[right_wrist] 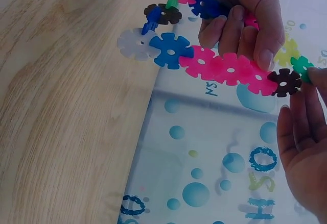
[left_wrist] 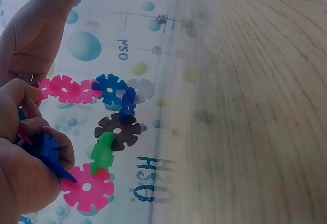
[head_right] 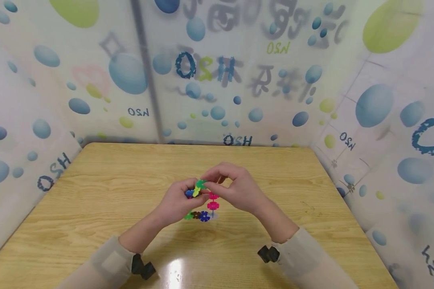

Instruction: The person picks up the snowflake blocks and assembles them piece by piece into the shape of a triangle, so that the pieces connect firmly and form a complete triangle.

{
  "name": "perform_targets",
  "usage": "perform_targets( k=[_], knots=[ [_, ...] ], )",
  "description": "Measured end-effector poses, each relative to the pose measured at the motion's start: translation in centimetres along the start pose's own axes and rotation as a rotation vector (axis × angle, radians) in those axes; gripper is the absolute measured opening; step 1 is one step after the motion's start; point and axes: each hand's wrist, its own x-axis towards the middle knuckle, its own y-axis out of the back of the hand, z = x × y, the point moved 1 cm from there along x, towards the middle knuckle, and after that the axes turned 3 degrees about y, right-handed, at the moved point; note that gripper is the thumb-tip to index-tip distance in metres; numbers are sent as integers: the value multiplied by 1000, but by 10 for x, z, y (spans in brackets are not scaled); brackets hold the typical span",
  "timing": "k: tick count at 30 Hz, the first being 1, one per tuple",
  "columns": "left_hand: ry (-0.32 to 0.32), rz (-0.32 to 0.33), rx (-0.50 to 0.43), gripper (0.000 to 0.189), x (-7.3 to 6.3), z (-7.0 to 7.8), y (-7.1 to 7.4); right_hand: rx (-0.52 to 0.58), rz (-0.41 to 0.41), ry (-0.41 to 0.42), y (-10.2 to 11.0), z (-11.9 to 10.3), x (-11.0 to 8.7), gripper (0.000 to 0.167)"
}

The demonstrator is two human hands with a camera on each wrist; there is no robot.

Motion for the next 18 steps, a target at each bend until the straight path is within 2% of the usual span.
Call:
perform_targets(
  k=[6,10,18],
  knots=[
    [0,-12,20,8,0,1,0,1,3,6,-3,-1,1,18],
    [-9,-19,51,6,0,1,-1,21,-7,-19,-6,0,2,14],
    [-54,-41,95,23,0,-1,-2,56,-26,-97,-6,1,3,14]
  ],
)
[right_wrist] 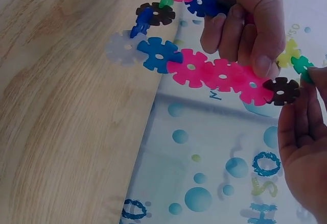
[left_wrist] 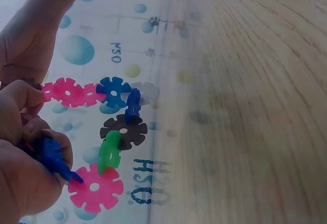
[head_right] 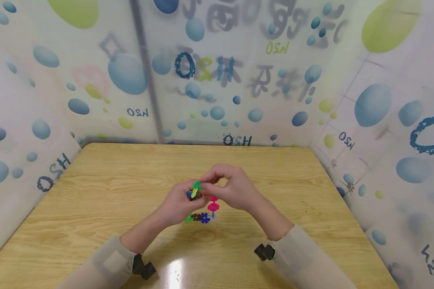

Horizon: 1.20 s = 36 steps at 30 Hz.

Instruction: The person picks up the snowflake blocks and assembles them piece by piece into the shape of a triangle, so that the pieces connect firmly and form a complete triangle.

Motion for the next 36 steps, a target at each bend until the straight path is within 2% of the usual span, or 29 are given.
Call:
perform_targets(
  k=[5,10,17,25,27,30,34,36],
  knots=[
    [-30,-9,25,23,-1,0,0,9,-13,3,-2,2,2,13],
    [-32,-9,46,25,-1,0,0,-26,4,81,-4,2,2,14],
    [-27,-15,26,24,0,1,1,-88,38,174,-6,0,2,16],
    [-10,-13,11,29,2,-2,3,-93,43,181,-7,1,2,20],
    [-3,11,24,20,2,-2,5,-101,59,149,-6,2,0,25],
    [9,59,18,10,1,-1,9,-77,105,32,-2,7,-6,29],
    [13,97,-20,10,0,2,12,6,137,-166,2,18,-20,23],
    [7,98,-36,10,-1,3,13,42,125,-222,2,22,-25,20]
  ],
)
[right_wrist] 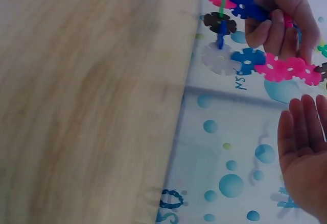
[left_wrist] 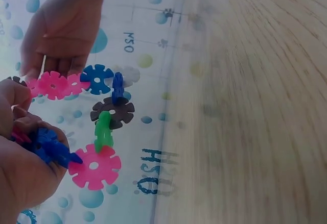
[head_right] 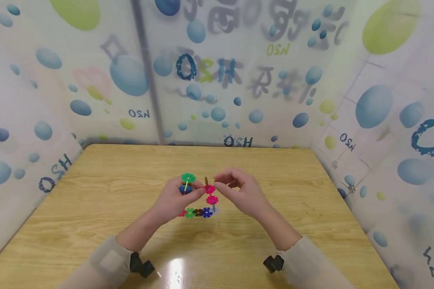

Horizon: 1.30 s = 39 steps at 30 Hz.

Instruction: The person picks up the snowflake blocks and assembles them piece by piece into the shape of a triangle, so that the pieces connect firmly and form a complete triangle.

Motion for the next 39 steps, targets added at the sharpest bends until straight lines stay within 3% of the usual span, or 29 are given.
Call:
perform_targets(
  k=[3,10,15,18,21,34,39],
  knots=[
    [-20,-9,-15,9,1,1,-1,31,-22,-17,-2,4,-4,19],
    [-40,-25,-62,18,1,4,-5,47,-4,77,-10,-2,-8,14],
    [-107,-55,-172,61,4,10,-6,12,-15,101,-11,-4,-7,13],
    [-87,-33,-152,77,5,11,-7,-11,-24,113,-12,-4,-5,13],
    [-67,-19,-119,78,6,11,-9,-22,-30,121,-12,-6,-4,13],
    [-97,-19,-112,73,8,10,-10,-71,-43,133,-10,-12,-2,14],
    [-52,-7,-97,76,6,9,-8,-79,-44,125,-11,-12,-2,13]
  ],
)
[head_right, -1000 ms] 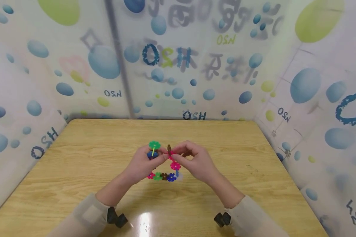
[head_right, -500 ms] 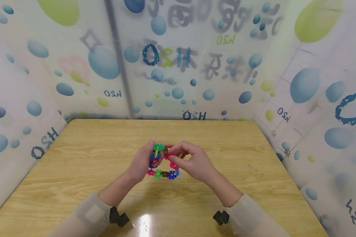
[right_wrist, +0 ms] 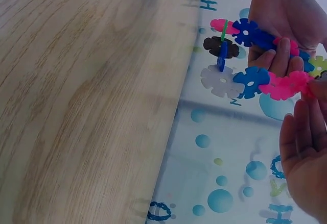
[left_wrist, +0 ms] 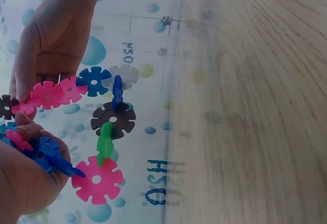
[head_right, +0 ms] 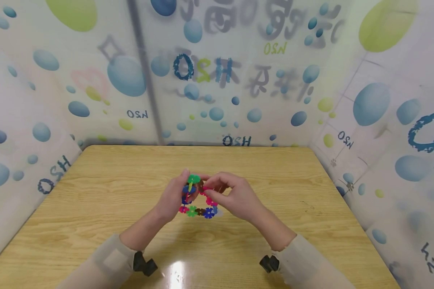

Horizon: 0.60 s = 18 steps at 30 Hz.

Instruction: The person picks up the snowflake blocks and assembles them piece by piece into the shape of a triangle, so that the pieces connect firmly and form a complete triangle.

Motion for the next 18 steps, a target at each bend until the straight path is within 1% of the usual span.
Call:
perform_targets(
  k=[3,7,11,18],
  knots=[
    [26,0,12,77,0,-1,1,1,-2,-9,0,0,0,13],
    [34,2,25,79,1,-1,1,-4,-5,-7,0,0,0,12],
    [20,5,29,76,1,-1,1,-10,-8,-2,0,2,0,12],
    [-8,-2,31,72,1,-1,2,-20,-13,-21,0,1,0,13]
  ],
)
